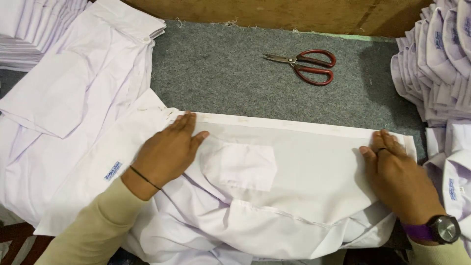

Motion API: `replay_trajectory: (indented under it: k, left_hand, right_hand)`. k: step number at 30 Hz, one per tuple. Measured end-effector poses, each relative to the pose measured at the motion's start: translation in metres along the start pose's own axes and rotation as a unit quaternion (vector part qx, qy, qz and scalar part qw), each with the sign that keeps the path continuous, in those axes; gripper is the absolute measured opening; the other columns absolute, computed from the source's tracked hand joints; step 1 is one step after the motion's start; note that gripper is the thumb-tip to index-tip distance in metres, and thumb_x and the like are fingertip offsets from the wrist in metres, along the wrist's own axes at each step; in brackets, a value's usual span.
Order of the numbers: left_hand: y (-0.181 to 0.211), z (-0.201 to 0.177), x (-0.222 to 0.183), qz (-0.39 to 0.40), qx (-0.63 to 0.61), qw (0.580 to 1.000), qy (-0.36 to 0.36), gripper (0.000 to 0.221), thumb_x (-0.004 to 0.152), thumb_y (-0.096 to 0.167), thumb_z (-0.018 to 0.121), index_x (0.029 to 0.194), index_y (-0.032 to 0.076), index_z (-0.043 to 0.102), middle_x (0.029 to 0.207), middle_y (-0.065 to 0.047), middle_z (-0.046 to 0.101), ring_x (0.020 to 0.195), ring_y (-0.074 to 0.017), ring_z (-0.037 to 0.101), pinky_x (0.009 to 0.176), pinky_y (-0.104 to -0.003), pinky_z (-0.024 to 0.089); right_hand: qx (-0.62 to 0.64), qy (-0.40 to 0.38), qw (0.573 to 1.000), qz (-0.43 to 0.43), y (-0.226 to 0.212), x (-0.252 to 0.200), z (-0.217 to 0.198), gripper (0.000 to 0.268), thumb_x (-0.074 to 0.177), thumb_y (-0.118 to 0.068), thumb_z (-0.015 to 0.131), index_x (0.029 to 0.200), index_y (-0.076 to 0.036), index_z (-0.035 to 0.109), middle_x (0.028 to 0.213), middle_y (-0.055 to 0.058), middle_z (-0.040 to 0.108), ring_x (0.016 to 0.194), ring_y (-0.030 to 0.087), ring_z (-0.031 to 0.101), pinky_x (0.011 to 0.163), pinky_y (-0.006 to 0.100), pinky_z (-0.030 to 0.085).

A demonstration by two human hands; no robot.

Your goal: Folding white garments and trimming loose threads with scissors at a quality control station.

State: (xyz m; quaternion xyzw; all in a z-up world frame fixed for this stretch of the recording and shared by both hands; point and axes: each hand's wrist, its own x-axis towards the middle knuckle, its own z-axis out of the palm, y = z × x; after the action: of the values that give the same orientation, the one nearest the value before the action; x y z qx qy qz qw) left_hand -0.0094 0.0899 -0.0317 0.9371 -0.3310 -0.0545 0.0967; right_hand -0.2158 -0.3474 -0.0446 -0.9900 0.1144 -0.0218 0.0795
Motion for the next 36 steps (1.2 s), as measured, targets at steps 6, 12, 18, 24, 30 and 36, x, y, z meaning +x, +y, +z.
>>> replay_trajectory:
  k: [6, 12, 18, 24, 30, 36]
  left_hand:
    - [-0.017, -0.012, -0.012, -0.107, 0.062, 0.992, 0.011, 0.068, 0.106, 0.048, 0.034, 0.151, -0.003, 0.044, 0.153, -0.022, 0.05, 0.136, -0.0352, 0.054, 0.094, -0.055, 0.054]
    - [-0.014, -0.038, -0.01, -0.093, -0.002, 0.996, 0.01, 0.057, 0.105, 0.036, 0.039, 0.148, 0.0, 0.048, 0.149, -0.015, 0.056, 0.109, -0.0457, 0.065, 0.084, -0.062, 0.052]
    - [-0.039, -0.02, -0.016, -0.058, 0.034, 0.997, 0.048, 0.05, 0.1, 0.026, 0.047, 0.144, 0.002, 0.054, 0.149, -0.017, 0.057, 0.111, -0.0482, 0.065, 0.087, -0.06, 0.053]
    - [-0.034, -0.043, -0.011, -0.111, 0.001, 0.993, -0.044, 0.053, 0.1, 0.028, 0.047, 0.148, 0.005, 0.049, 0.13, -0.023, 0.066, 0.111, -0.0501, 0.063, 0.088, -0.059, 0.05]
    - [-0.016, -0.108, 0.034, -0.089, 0.029, 0.995, 0.045, 0.044, 0.098, 0.016, 0.05, 0.138, 0.016, 0.066, 0.111, -0.031, 0.071, 0.105, -0.0568, 0.063, 0.084, -0.065, 0.048]
    - [-0.037, -0.083, 0.074, -0.159, -0.06, 0.985, 0.007, 0.03, 0.09, 0.015, 0.052, 0.104, 0.025, 0.077, 0.105, -0.012, 0.077, 0.102, -0.0393, 0.069, 0.088, -0.049, 0.05]
  right_hand:
    - [-0.107, 0.085, 0.991, -0.006, -0.004, -0.01, 0.005, 0.064, 0.106, -0.036, 0.045, 0.144, 0.016, 0.053, 0.147, 0.036, 0.056, 0.14, 0.046, 0.053, 0.117, 0.049, 0.042]
    - [-0.099, 0.121, 0.988, -0.014, -0.014, -0.012, -0.008, 0.052, 0.103, -0.033, 0.056, 0.13, 0.012, 0.055, 0.133, 0.035, 0.063, 0.125, 0.048, 0.062, 0.103, 0.05, 0.05]
    - [-0.074, 0.094, 0.993, 0.008, -0.004, -0.015, -0.002, 0.062, 0.103, -0.037, 0.053, 0.14, 0.013, 0.053, 0.143, 0.035, 0.059, 0.135, 0.047, 0.057, 0.105, 0.052, 0.049]
    - [-0.143, 0.0, 0.988, 0.049, 0.004, -0.008, -0.009, 0.063, 0.102, -0.049, 0.048, 0.124, 0.008, 0.065, 0.15, 0.024, 0.06, 0.132, 0.04, 0.063, 0.095, 0.057, 0.057]
    - [-0.215, 0.075, 0.97, -0.086, -0.076, 0.038, -0.065, 0.045, 0.105, -0.043, 0.05, 0.134, -0.013, 0.067, 0.109, 0.01, 0.079, 0.091, 0.035, 0.078, 0.073, 0.049, 0.06]
    - [-0.059, 0.066, 0.974, -0.21, -0.125, 0.103, -0.032, 0.035, 0.101, -0.032, 0.054, 0.12, -0.009, 0.073, 0.118, 0.012, 0.076, 0.103, 0.04, 0.07, 0.081, 0.056, 0.053]
